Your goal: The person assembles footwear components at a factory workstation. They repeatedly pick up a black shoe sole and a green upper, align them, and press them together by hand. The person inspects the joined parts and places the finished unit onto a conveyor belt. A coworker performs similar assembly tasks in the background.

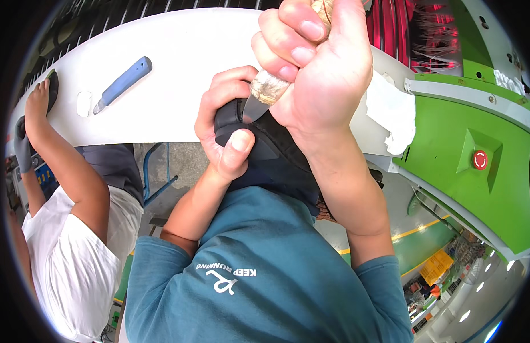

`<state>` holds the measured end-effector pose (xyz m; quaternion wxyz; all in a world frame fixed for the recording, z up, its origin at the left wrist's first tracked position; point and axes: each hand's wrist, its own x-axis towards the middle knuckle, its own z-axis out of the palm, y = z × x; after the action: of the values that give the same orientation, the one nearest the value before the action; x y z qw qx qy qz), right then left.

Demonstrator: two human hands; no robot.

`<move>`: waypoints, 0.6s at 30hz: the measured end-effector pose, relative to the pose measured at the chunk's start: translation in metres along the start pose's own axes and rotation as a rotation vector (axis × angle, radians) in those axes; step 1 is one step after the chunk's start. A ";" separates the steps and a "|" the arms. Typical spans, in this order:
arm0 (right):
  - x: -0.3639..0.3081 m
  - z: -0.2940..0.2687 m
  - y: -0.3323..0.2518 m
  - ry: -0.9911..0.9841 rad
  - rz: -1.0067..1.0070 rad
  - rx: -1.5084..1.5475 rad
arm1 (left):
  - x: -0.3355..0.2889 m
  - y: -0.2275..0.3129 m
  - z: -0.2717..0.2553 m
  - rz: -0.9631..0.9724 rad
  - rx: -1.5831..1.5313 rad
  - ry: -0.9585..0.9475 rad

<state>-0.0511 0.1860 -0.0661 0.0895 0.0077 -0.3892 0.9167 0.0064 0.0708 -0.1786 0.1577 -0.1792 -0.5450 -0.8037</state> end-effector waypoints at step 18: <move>-0.003 -0.002 -0.008 -0.029 -0.047 -0.003 | -0.001 0.008 0.002 -0.068 0.011 0.004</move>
<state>-0.0462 0.1925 -0.0617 0.1051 0.0301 -0.3916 0.9136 0.0109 0.0702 -0.1717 0.1324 -0.1579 -0.5549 -0.8060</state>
